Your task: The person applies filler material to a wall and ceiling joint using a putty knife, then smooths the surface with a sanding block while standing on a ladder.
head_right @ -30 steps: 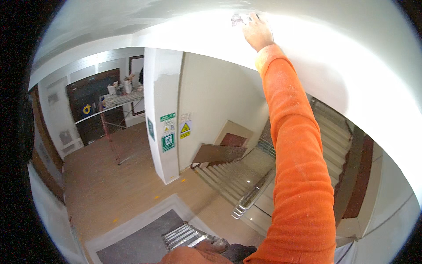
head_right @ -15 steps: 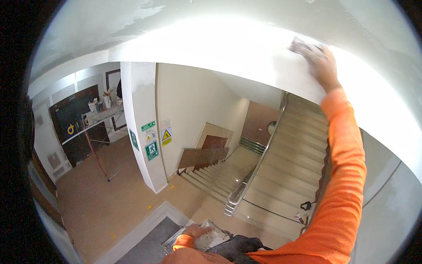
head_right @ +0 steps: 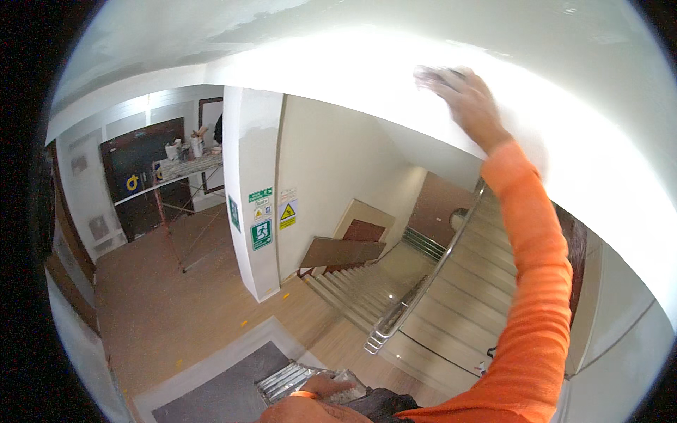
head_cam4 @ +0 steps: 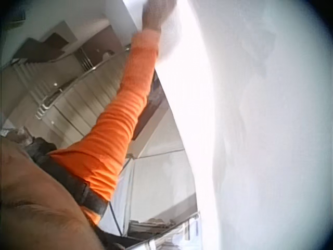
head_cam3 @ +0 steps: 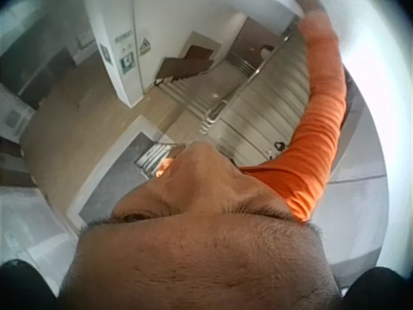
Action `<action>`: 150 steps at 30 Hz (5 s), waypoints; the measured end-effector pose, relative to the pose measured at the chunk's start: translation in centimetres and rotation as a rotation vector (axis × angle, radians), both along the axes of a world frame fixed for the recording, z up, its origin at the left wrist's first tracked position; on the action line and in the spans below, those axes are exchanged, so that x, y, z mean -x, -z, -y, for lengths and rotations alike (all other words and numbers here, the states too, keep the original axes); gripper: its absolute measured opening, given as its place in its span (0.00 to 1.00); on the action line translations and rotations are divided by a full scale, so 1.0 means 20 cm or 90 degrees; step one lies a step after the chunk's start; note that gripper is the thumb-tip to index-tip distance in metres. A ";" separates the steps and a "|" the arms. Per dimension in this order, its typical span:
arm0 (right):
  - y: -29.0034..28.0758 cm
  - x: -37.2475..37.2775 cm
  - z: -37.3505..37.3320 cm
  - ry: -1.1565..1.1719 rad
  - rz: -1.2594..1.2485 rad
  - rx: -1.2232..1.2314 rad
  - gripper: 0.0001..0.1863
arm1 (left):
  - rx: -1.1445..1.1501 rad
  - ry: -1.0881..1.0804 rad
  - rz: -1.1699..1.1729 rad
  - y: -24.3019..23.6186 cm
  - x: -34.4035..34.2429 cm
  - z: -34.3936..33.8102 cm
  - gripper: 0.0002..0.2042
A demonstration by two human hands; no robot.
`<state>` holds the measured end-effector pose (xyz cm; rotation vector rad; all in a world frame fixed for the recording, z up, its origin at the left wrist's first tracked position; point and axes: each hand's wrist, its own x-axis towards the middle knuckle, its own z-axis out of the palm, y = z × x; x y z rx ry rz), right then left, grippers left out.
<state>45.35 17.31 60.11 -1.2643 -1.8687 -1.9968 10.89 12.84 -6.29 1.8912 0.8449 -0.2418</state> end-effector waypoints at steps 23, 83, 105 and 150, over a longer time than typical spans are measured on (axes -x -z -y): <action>-0.16 -0.15 0.27 0.223 0.039 -0.127 0.13 | -0.003 -0.016 0.005 -0.24 0.06 0.04 0.57; -0.11 -0.21 0.57 0.174 -0.031 -0.097 0.18 | 0.019 0.023 -0.015 -0.08 0.02 0.02 0.58; 0.03 0.01 0.37 0.134 -0.053 0.014 0.22 | 0.032 0.010 -0.046 -0.22 0.03 0.03 0.55; -0.11 0.14 -0.69 0.208 -0.061 0.067 0.24 | 0.108 0.003 -0.031 -0.16 0.04 0.07 0.53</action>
